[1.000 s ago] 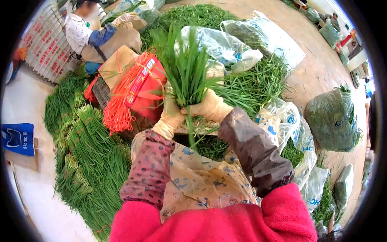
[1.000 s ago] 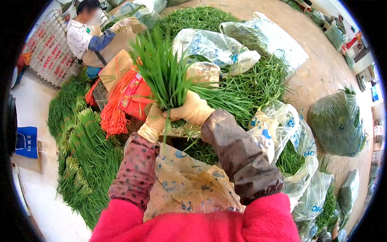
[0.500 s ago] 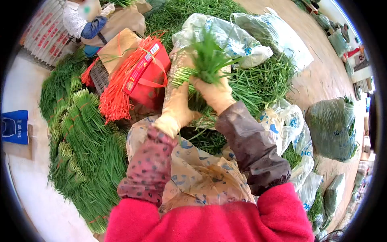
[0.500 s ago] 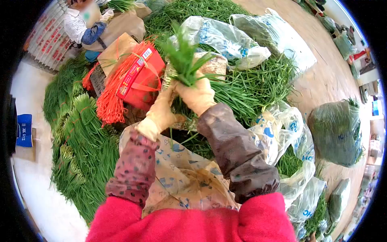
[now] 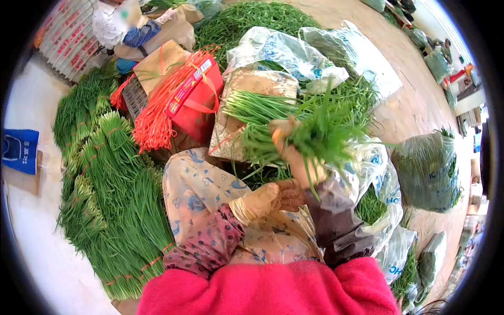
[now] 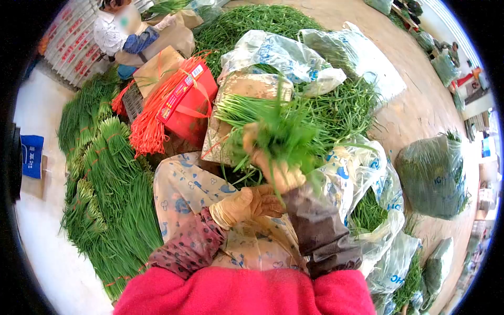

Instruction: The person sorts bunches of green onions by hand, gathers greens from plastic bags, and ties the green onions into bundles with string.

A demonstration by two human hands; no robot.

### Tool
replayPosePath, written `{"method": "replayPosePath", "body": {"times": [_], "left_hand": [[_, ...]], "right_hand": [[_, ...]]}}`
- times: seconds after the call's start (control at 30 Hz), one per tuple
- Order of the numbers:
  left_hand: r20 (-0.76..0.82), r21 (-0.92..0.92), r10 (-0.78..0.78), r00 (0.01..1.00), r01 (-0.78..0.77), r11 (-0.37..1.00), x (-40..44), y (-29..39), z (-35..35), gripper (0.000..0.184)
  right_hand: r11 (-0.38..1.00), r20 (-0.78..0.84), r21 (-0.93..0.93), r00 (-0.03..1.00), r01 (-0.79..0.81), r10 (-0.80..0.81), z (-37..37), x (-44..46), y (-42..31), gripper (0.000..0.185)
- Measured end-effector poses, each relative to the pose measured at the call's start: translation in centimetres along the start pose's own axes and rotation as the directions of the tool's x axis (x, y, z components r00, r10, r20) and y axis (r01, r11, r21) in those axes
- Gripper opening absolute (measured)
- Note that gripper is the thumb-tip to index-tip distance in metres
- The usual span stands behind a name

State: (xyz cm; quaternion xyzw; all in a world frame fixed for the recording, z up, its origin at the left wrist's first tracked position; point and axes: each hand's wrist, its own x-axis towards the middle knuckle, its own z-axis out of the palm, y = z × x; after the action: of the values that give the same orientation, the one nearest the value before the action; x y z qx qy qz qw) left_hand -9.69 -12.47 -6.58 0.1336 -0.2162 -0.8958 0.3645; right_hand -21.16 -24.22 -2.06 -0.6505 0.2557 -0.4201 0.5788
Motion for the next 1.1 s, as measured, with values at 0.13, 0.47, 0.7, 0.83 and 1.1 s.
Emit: {"method": "replayPosePath", "body": {"times": [0.13, 0.47, 0.7, 0.83, 1.1], "left_hand": [[-0.203, -0.058, 0.201, 0.958, -0.217, 0.974, -0.5, 1.1, 2.8, 0.098], [-0.276, -0.290, 0.139, 0.951, -0.220, 0.931, -2.9, 3.6, 3.3, 0.051], [-0.337, 0.220, 0.285, 0.897, -0.220, 0.951, -4.3, 6.0, 4.6, 0.040], [-0.248, 0.302, 0.136, 0.959, -0.057, 0.952, -6.0, 6.8, 4.3, 0.046], [-0.353, 0.211, -0.391, 0.850, 0.479, 0.852, -10.7, 5.2, 3.8, 0.058]], "right_hand": [[0.852, 0.208, -0.064, 0.841, 0.520, -0.499, 1.1, -2.4, -5.1, 0.034], [0.786, 0.626, -0.315, 0.739, 0.532, -0.250, 3.8, -7.9, -9.1, 0.042], [0.810, 0.313, 0.058, 0.781, -0.584, 0.540, 0.2, -9.4, -5.9, 0.051], [0.583, 0.587, 0.568, 0.783, -0.581, 0.209, 3.0, -9.5, 0.0, 0.093], [0.119, 0.029, 0.991, 0.980, -0.054, 0.197, 0.6, -8.8, 5.6, 0.078]]}}
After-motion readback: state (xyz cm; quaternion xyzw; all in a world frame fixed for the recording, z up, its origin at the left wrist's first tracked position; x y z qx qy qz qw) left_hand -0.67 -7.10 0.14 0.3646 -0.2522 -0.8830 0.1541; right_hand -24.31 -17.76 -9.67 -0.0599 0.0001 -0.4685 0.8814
